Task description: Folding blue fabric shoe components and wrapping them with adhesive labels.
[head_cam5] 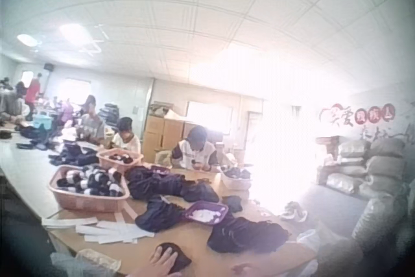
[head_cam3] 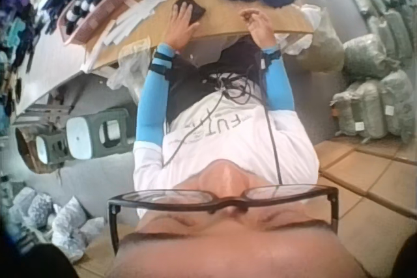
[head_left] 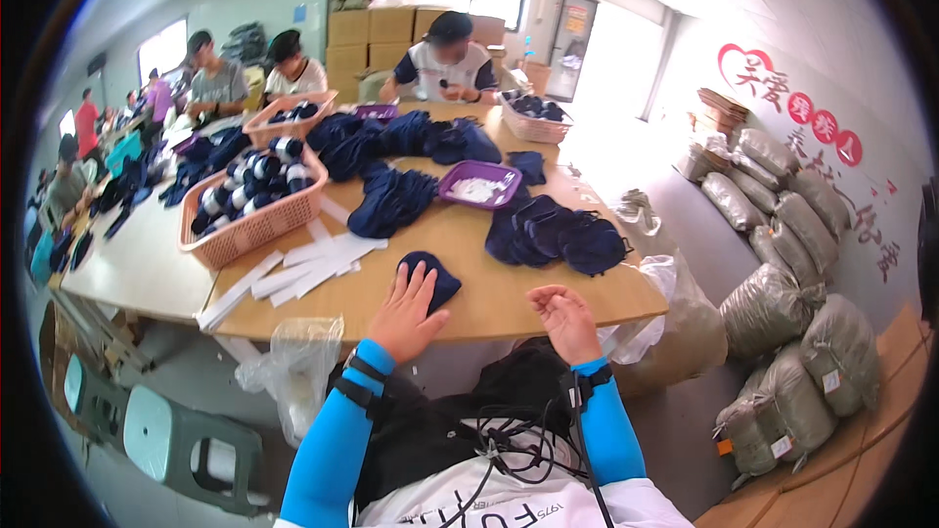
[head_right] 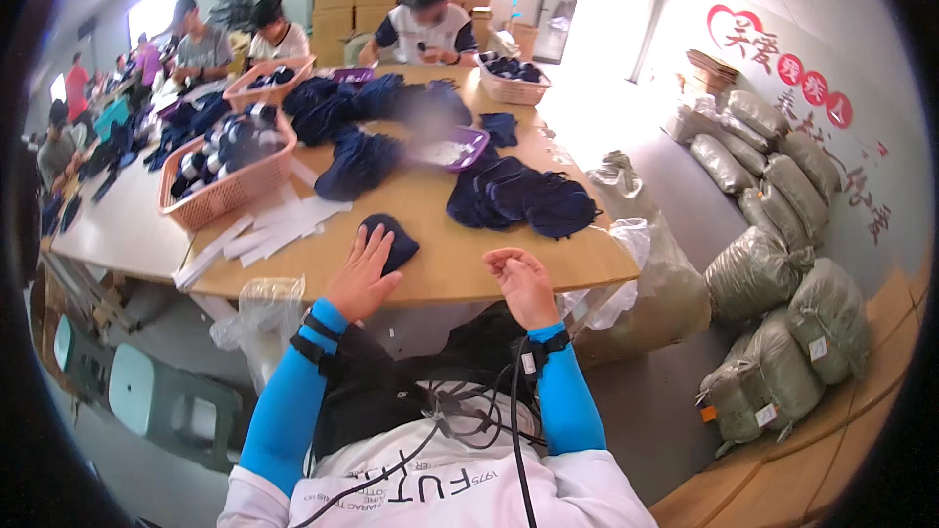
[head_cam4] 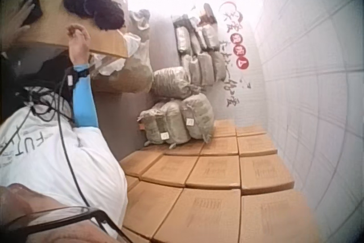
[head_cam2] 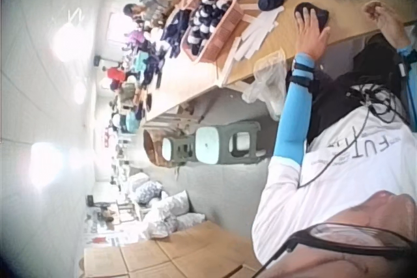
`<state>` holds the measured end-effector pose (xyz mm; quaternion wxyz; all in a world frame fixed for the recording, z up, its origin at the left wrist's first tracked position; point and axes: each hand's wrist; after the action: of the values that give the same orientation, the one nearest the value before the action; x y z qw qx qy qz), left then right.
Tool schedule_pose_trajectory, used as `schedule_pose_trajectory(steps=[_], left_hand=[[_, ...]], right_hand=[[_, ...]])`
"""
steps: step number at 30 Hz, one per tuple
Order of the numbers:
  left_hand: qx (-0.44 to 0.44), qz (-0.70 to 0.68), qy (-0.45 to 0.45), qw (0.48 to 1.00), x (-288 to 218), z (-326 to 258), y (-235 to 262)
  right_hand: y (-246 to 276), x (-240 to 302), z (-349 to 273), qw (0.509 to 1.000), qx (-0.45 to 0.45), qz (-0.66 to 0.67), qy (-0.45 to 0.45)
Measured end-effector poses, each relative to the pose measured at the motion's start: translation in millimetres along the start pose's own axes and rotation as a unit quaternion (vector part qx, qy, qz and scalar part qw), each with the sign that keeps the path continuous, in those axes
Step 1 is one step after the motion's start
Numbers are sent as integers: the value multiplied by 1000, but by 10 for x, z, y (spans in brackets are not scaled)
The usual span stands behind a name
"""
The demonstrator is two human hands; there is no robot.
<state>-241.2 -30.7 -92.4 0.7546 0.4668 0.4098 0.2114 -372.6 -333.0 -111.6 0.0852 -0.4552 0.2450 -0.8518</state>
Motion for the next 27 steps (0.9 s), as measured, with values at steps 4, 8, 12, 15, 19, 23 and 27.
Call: schedule_pose_trajectory(steps=[4, 8, 12, 15, 19, 23, 27], left_hand=[[-8, -37, -40, 998, 102, 116, -57], [28, -101, -14, 994, 76, 108, 109], [36, -159, -13, 987, 178, 119, 105], [44, -205, -24, 977, 173, 75, 157], [77, -254, -12, 964, 115, 52, 195], [88, -261, 1, 961, 135, 23, 204], [74, -285, -1, 956, 122, 16, 189]], right_hand=[[63, 57, 80, 998, -13, 56, 3], [94, 99, 101, 993, -15, 112, -31], [146, 2, 95, 989, 17, 149, -14], [133, 11, 90, 987, 21, 157, -12], [150, 16, 66, 987, 18, 157, 6], [164, -13, 36, 983, 20, 185, 6], [195, -16, 17, 981, 18, 194, 5]])
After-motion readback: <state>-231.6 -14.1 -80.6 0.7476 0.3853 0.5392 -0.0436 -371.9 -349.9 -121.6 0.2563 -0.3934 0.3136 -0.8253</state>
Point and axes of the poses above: each hand's wrist, its own z-axis towards the middle knuckle, its own y-axis out of the back of the hand, x = y × z, and after that the axes turned 13 degrees about y, right-handed
